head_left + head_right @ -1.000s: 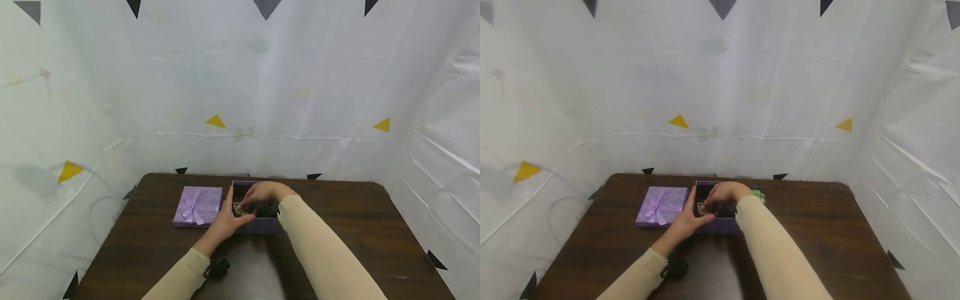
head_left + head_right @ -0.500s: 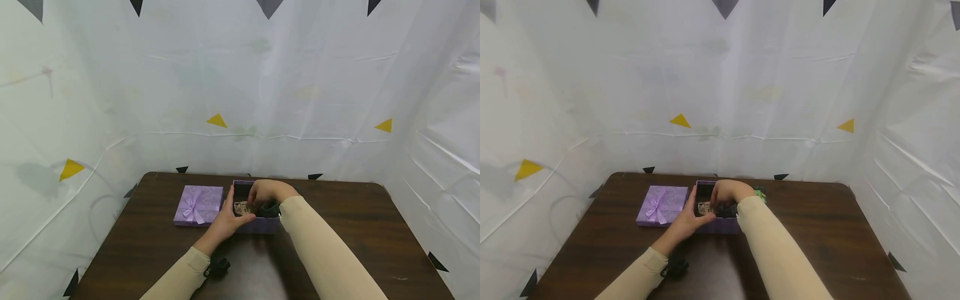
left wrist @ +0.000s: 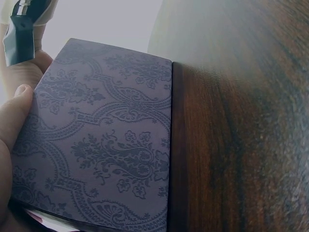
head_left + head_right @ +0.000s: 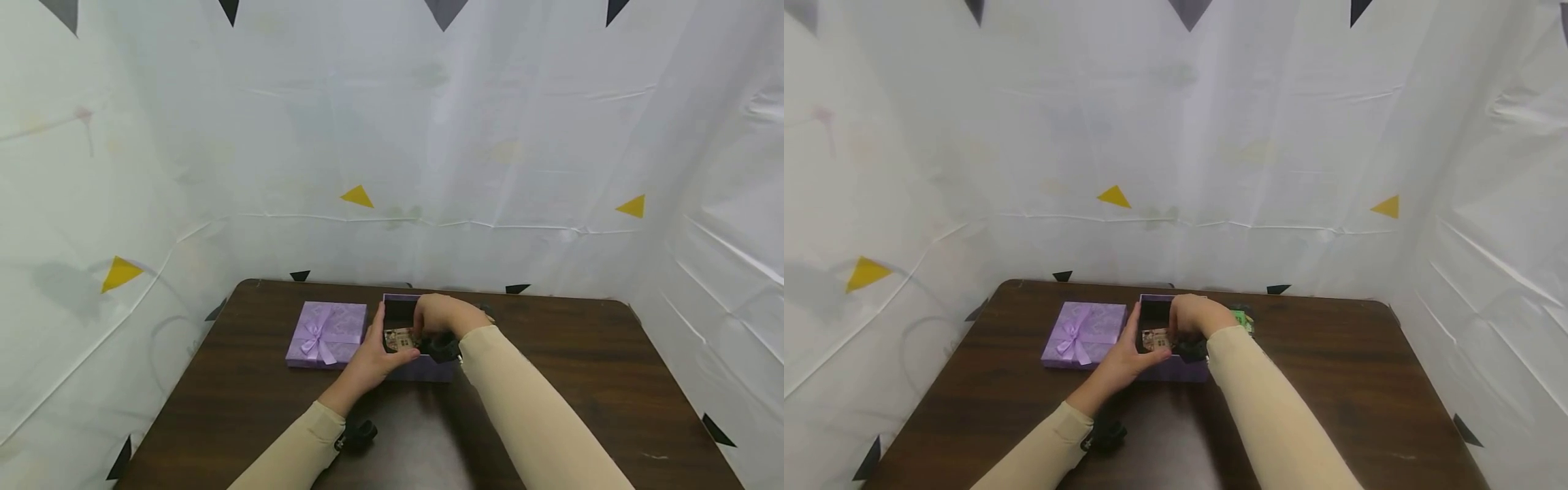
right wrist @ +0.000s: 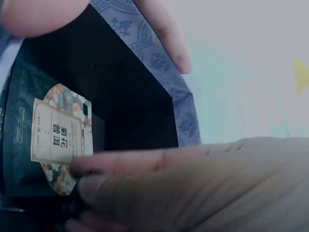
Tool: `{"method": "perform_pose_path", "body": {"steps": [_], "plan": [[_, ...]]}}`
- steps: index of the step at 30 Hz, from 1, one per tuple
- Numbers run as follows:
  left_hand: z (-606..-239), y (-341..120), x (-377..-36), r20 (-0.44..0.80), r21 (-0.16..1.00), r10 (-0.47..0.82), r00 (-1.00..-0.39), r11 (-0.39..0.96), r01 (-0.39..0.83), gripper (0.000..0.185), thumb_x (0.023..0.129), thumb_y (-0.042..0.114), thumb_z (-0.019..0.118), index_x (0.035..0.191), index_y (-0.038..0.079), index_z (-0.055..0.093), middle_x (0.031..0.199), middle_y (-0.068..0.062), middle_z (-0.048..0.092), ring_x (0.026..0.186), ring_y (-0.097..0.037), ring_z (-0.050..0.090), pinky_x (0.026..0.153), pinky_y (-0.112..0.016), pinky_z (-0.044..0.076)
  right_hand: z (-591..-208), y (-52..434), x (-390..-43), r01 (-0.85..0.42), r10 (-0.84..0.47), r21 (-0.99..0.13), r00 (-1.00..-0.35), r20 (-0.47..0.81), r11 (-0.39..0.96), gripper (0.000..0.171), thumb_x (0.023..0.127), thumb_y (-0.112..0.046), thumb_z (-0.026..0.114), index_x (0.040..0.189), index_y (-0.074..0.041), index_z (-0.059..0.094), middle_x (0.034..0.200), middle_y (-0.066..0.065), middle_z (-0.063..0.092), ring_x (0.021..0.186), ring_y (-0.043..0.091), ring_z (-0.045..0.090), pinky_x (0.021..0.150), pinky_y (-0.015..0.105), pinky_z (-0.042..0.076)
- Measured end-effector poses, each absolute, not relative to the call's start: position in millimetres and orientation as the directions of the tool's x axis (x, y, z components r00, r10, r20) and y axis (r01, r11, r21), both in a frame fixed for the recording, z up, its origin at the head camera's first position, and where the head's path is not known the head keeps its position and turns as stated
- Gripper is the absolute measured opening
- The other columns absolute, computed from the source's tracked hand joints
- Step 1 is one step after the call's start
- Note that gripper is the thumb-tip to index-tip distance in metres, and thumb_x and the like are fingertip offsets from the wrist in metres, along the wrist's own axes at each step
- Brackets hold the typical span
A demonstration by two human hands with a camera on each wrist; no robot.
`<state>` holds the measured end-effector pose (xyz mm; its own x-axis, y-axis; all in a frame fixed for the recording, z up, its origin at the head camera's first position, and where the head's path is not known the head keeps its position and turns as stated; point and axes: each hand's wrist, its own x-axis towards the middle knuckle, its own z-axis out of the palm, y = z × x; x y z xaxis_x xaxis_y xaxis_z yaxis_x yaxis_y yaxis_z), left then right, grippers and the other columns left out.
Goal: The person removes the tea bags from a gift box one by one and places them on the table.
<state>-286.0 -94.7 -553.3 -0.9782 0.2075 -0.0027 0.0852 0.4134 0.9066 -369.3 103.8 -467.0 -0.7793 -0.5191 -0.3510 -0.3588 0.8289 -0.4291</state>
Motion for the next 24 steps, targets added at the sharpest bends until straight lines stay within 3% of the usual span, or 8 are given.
{"method": "perform_pose_path", "body": {"steps": [5,9,12,15,17,24], "plan": [[-552,-95,-286,0.007,0.907,0.214,-0.977,0.411,0.096,0.129,0.089,0.056,0.088,0.178,0.030,-0.002,0.183,-0.021,0.013,0.165,-0.049,0.024,0.124,-0.075,0.032,-471,109,-370,-0.379,-0.570,-0.498,-0.759,-0.314,0.780,0.016,0.100,-0.004,0.074,0.093,-0.013,0.085,0.088,-0.004,0.078,0.074,0.011,0.062,0.072,0.030,0.057],[-553,-95,-286,0.006,0.907,0.210,-0.978,0.411,0.094,0.131,0.087,0.059,0.088,0.177,0.030,-0.002,0.183,-0.022,0.014,0.165,-0.049,0.025,0.125,-0.074,0.032,-474,110,-371,-0.377,-0.596,-0.548,-0.744,-0.302,0.747,0.014,0.101,-0.005,0.076,0.093,-0.012,0.086,0.092,-0.004,0.079,0.079,0.011,0.072,0.075,0.031,0.062],[-554,-95,-287,-0.001,0.910,0.210,-0.978,0.406,0.087,0.131,0.087,0.059,0.089,0.177,0.032,-0.003,0.182,-0.023,0.015,0.164,-0.048,0.028,0.125,-0.073,0.033,-477,111,-370,-0.363,-0.604,-0.586,-0.744,-0.285,0.724,0.014,0.101,-0.007,0.076,0.093,-0.013,0.086,0.123,0.002,0.078,0.101,0.017,0.076,0.077,0.031,0.065],[-554,-95,-287,-0.006,0.912,0.210,-0.978,0.402,0.080,0.130,0.088,0.057,0.089,0.177,0.032,-0.002,0.181,-0.025,0.018,0.162,-0.049,0.032,0.124,-0.073,0.034,-479,112,-367,-0.350,-0.606,-0.621,-0.751,-0.260,0.701,0.013,0.102,-0.009,0.075,0.094,-0.013,0.084,0.156,0.011,0.060,0.119,0.025,0.072,0.077,0.030,0.065],[-553,-95,-286,-0.008,0.914,0.211,-0.977,0.399,0.079,0.130,0.089,0.055,0.089,0.177,0.029,-0.002,0.181,-0.025,0.018,0.162,-0.050,0.032,0.124,-0.073,0.034,-480,113,-366,-0.347,-0.609,-0.637,-0.754,-0.248,0.689,0.012,0.104,-0.010,0.074,0.095,-0.012,0.082,0.164,0.013,0.051,0.125,0.026,0.069,0.077,0.031,0.065],[-552,-94,-285,-0.016,0.904,0.208,-0.978,0.421,0.074,0.129,0.090,0.057,0.087,0.177,0.033,-0.005,0.183,-0.021,0.013,0.165,-0.049,0.025,0.124,-0.076,0.032,-481,114,-364,-0.347,-0.615,-0.668,-0.759,-0.213,0.659,0.013,0.107,-0.010,0.069,0.098,-0.012,0.079,0.126,0.006,0.059,0.092,0.021,0.068,0.071,0.033,0.065]]}}
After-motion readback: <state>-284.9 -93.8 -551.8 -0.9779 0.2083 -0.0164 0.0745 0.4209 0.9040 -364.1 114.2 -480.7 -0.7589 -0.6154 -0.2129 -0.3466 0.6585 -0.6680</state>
